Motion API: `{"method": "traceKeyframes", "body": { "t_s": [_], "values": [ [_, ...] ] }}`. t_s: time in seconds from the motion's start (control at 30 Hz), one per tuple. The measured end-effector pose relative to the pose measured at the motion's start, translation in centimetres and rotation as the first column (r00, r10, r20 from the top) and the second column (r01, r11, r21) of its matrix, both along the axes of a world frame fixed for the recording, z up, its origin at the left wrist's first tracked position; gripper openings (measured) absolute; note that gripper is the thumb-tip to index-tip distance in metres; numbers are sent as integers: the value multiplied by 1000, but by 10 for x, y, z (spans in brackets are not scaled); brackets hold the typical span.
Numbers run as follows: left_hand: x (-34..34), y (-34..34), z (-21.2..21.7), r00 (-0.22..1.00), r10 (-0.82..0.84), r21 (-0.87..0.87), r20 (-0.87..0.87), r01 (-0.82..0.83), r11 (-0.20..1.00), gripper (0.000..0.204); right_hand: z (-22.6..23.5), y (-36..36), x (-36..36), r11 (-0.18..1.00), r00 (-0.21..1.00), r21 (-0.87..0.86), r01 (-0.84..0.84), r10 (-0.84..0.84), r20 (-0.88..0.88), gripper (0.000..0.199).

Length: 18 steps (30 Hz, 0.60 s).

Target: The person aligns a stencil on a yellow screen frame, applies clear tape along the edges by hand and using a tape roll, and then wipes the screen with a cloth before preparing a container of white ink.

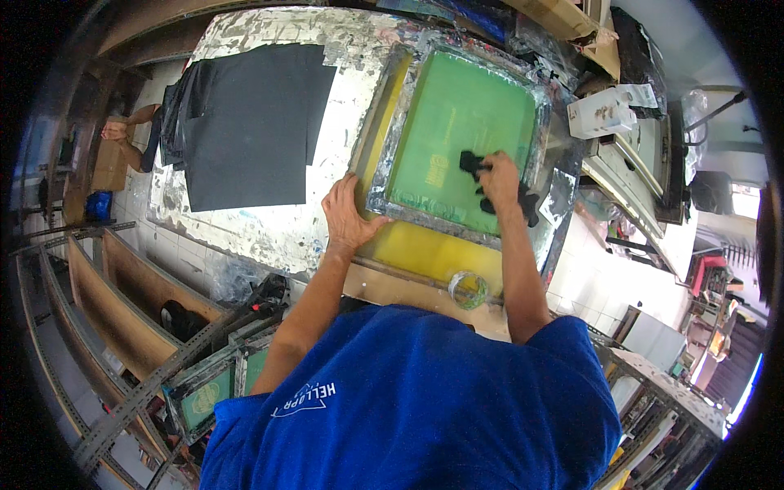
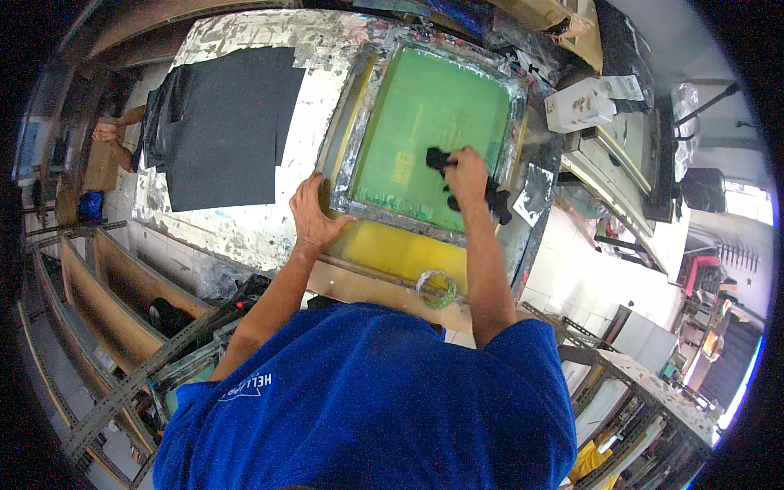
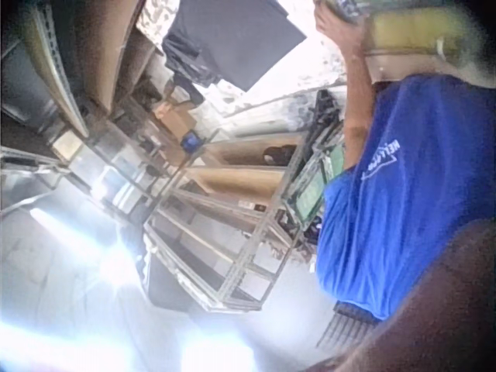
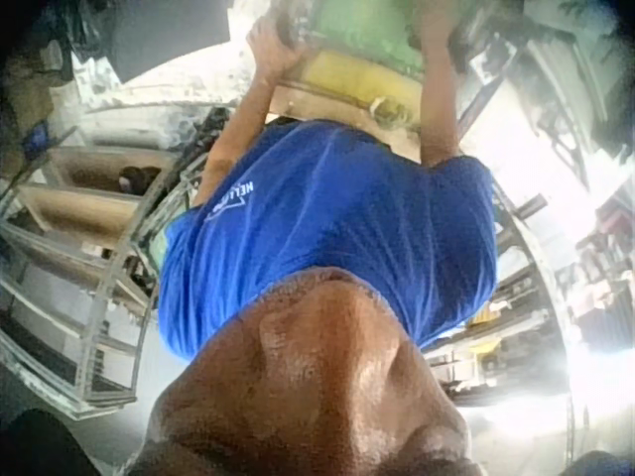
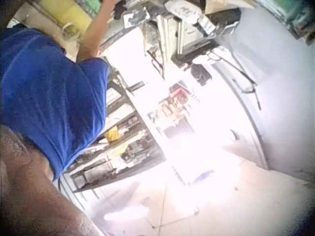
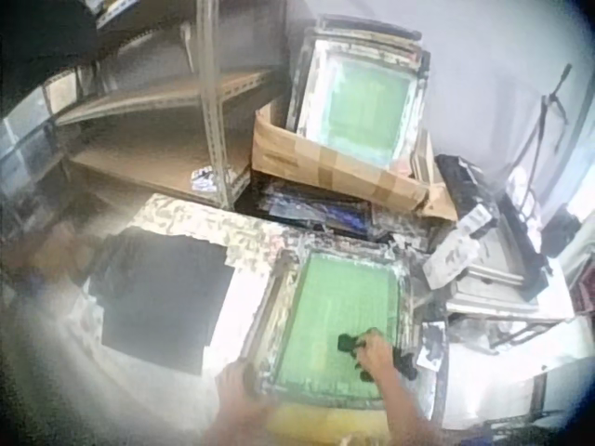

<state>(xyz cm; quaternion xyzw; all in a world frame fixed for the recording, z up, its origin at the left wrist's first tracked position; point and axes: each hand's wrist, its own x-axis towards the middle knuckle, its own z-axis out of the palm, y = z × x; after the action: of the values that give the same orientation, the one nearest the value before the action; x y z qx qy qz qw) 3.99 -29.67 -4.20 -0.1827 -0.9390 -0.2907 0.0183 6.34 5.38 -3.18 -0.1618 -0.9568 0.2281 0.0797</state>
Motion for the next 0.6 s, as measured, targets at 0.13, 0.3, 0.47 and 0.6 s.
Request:
{"method": "traceKeyframes", "body": {
  "t_s": [0.13,0.3,0.47,0.6],
  "values": [
    [0,4,1,1000,-8,16,6,8,1000,108,10,-27,63,999,997,-29,-25,27,73,15],
    [1,4,3,999,-8,-15,49,9,1000,108,15,-20,68,996,992,-59,-66,72,104,19],
    [-1,3,0,999,-23,14,29,23,1000,110,2,7,-1,998,997,2,-67,67,-30,20],
    [-1,2,2,998,-21,13,59,20,1000,111,-7,24,-71,999,996,-41,-27,23,-89,18]
  ]
}}
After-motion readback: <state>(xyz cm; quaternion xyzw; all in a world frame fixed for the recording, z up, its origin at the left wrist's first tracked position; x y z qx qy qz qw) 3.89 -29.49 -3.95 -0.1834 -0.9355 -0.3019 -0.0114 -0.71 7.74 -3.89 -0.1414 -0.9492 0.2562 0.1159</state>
